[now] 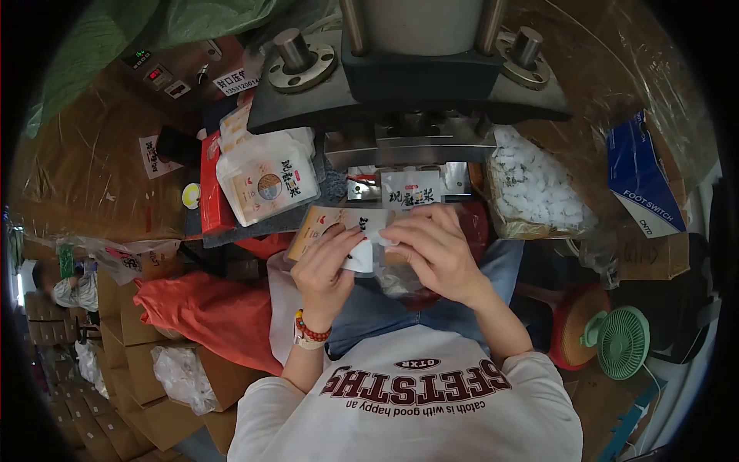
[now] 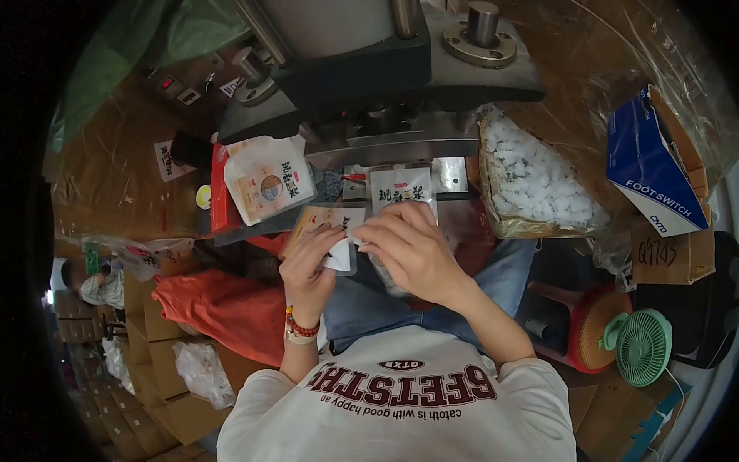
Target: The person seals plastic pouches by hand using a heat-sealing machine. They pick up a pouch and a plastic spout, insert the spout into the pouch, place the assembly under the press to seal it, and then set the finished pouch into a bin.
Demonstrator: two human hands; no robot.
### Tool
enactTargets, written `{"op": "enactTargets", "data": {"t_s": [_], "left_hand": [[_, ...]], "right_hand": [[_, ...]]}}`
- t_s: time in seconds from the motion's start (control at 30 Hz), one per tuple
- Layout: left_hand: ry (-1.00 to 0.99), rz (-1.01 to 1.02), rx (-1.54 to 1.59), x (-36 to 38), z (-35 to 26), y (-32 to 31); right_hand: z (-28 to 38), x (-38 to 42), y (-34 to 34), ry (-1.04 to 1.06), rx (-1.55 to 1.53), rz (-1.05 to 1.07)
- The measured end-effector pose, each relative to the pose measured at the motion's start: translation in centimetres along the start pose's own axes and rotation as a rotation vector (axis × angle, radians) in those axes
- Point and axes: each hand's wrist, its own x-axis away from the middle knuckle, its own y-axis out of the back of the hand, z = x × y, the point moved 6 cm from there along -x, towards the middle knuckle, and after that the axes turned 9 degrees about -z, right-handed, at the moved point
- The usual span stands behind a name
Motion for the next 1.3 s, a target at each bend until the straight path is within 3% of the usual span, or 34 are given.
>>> {"op": "enactTargets", "data": {"t_s": [0.07,0.17,0.2,0.27,0.3,0.33,0.4,0.5,0.57,0.6,0.63,0.7,0.83,0.9,0.97,1.03,1.1,1.17,1.3], "left_hand": [[-0.039,0.034,-0.039,-0.5,-1.2,0.5],[0.002,0.21,0.343,-0.5,-2.2,-0.5],[-0.006,0.215,0.348,-0.2,-1.9,-1.4],[0.656,0.569,0.403,2.7,1.9,-6.1],[0.736,0.518,0.632,2.6,2.0,-7.9],[0.732,0.521,0.631,2.6,2.4,-9.4],[1.129,0.375,1.058,2.8,3.7,-11.8],[1.165,0.333,1.18,-0.1,4.3,-12.7],[1.164,0.343,1.206,-1.3,5.0,-13.4],[1.178,0.354,1.23,-1.4,5.4,-13.9],[1.19,0.365,1.255,-1.5,5.6,-14.2],[1.2,0.359,1.218,-1.6,5.5,-14.3],[1.2,0.36,1.161,-1.0,6.8,-13.4],[0.763,0.456,0.296,-1.7,8.5,-9.3],[0.801,0.152,0.149,-3.6,4.6,-1.9],[0.581,0.095,0.644,-4.7,-1.2,2.7],[-0.011,-0.166,1.016,-6.7,-7.3,5.8],[-0.229,-0.198,1.267,-7.7,-11.4,8.6],[-0.297,-0.255,1.387,-7.4,-12.6,9.2]], "right_hand": [[0.1,0.4,0.8,0.013,-0.051,0.014],[0.4,0.1,2.5,0.036,-0.166,0.053],[-0.6,0.4,2.3,-0.069,-0.177,0.068],[-2.1,1.2,1.8,-0.174,-0.184,0.08],[-3.2,1.7,2.2,-0.254,-0.04,-0.029],[-4.1,1.9,2.8,-0.332,0.103,-0.139],[-5.4,2.1,5.6,-0.382,0.195,-0.192],[-6.9,1.8,9.6,-0.439,0.291,-0.272],[-8.9,1.9,10.5,-0.397,0.855,-0.212],[-11.7,3.1,10.0,-0.368,0.949,-0.176],[-12.8,3.9,9.7,-0.366,0.945,-0.174],[-15.2,4.6,8.5,-0.546,0.869,0.034],[-14.8,4.4,8.2,-0.45,0.853,0.068],[-14.6,4.1,8.4,-0.396,0.78,-0.002],[-14.3,3.9,8.4,-0.367,0.774,-0.054],[-14.5,4.1,8.3,-0.347,0.784,-0.087],[-15.0,4.4,8.4,-0.377,0.746,-0.051],[-15.2,4.6,8.5,-0.355,0.72,-0.082],[-15.3,4.6,8.7,-0.352,0.679,-0.068]]}}
